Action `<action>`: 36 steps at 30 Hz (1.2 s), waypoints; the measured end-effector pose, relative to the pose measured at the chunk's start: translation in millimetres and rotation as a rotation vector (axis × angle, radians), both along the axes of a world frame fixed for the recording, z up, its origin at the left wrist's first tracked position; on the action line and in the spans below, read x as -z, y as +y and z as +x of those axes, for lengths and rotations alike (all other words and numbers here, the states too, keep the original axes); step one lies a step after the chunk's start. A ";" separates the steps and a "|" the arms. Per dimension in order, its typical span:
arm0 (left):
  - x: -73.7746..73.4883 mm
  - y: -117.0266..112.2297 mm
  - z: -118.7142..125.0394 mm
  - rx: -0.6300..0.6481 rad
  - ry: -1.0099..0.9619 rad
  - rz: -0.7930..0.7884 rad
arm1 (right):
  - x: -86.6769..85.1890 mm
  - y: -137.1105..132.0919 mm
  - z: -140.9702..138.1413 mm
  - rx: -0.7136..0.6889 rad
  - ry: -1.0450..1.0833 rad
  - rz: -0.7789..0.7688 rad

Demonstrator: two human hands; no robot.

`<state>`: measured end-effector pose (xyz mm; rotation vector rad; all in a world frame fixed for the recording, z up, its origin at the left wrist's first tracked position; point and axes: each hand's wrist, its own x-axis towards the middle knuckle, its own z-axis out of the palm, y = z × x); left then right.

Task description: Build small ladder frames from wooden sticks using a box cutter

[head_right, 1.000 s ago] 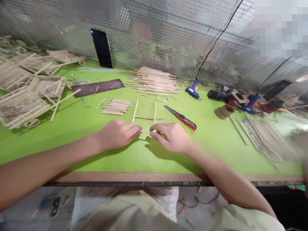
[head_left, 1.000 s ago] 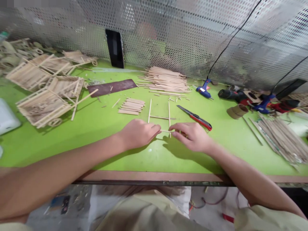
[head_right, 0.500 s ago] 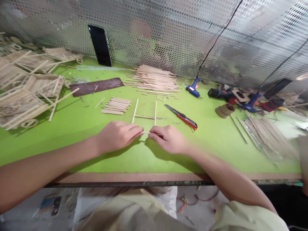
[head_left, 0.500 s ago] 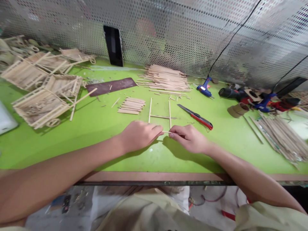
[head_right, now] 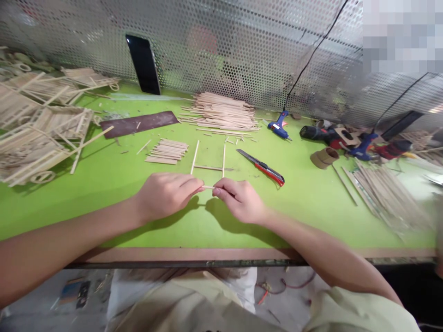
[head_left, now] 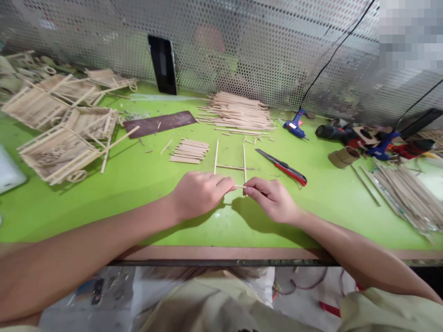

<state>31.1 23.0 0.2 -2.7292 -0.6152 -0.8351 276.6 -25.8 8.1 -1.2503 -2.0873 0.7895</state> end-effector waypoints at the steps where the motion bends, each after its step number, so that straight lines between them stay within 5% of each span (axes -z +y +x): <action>1: -0.5 -1.1 0.2 -0.012 -0.005 0.004 | 0.3 -0.3 -0.7 0.008 0.009 -0.002; 8: 1.6 -1.2 0.4 -0.018 -0.022 0.014 | -2.5 -1.0 -0.7 0.020 0.037 -0.059; 16: 3.9 13.9 -8.1 0.235 0.187 0.166 | -9.4 7.8 11.9 -0.220 -0.015 -0.253; 28: 12.5 6.7 -1.0 -0.008 0.136 0.014 | 9.6 -0.4 3.1 0.015 -0.231 0.139; 36: 8.2 1.2 -1.8 0.043 0.015 0.071 | 8.3 1.0 5.7 -0.105 -0.146 0.389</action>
